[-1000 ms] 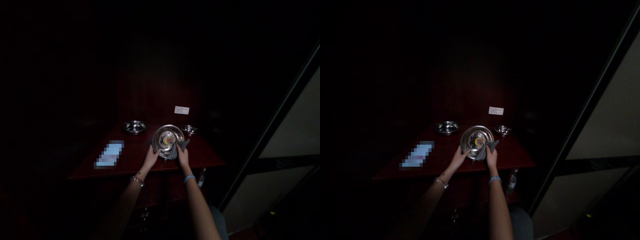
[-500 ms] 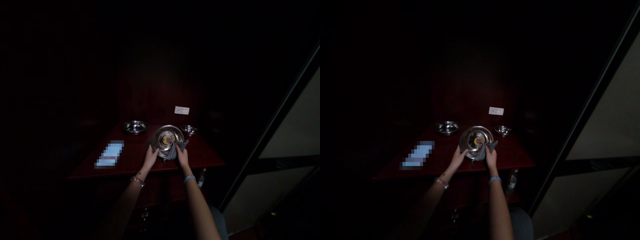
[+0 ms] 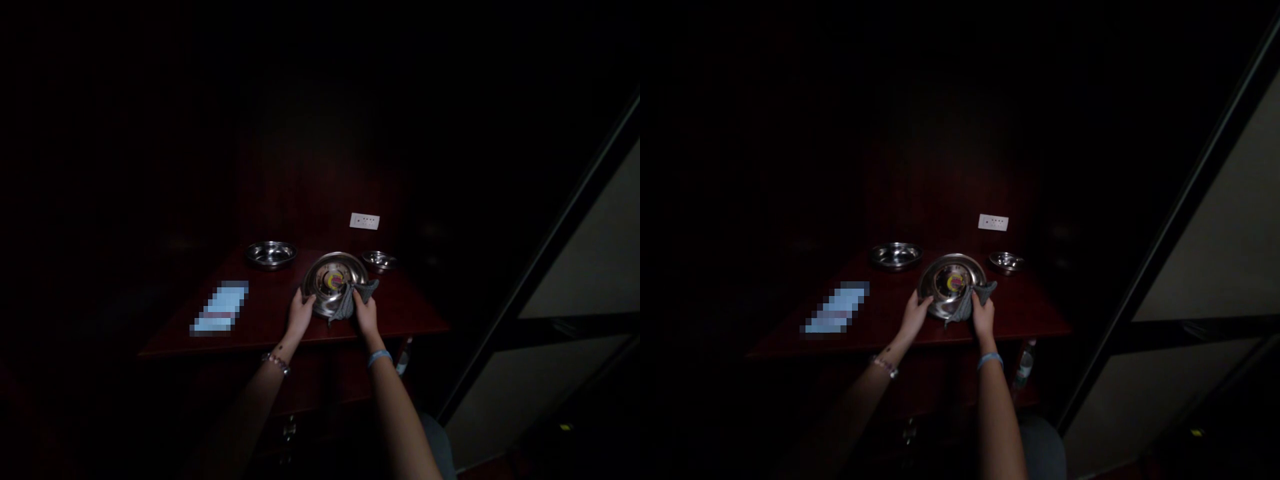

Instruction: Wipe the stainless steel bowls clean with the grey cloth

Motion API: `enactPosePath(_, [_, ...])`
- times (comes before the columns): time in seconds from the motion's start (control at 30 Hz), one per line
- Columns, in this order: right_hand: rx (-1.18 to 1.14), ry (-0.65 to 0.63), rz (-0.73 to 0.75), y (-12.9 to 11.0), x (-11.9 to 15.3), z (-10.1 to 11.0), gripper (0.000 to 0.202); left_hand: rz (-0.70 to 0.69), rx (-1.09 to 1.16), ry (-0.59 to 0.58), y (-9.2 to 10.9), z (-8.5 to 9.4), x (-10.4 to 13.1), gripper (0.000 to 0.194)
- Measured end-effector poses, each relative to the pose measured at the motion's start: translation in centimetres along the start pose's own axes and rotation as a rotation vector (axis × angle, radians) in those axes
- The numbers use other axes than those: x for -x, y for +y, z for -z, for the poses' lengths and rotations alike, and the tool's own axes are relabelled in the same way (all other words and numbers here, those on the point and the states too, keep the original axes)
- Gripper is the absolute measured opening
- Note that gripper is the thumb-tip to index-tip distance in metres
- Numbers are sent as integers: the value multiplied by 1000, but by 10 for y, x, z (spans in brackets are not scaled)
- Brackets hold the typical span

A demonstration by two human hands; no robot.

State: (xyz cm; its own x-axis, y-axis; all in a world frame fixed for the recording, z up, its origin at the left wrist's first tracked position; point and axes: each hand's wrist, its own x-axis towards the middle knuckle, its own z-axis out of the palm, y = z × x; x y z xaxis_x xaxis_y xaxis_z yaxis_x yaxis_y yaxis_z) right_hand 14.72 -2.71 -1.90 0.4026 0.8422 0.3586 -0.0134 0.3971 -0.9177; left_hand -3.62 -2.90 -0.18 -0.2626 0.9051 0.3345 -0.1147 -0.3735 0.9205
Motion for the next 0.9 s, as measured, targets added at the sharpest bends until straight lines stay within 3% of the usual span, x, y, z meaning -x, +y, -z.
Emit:
enactPosePath(0.17, [27,6,-23,3,-1,2,47,0,-8,-15,1,2,2,28])
enactPosePath(0.9, [-10,13,-35,5,-2,3,49,-21,-31,-79,-15,3,-3,44])
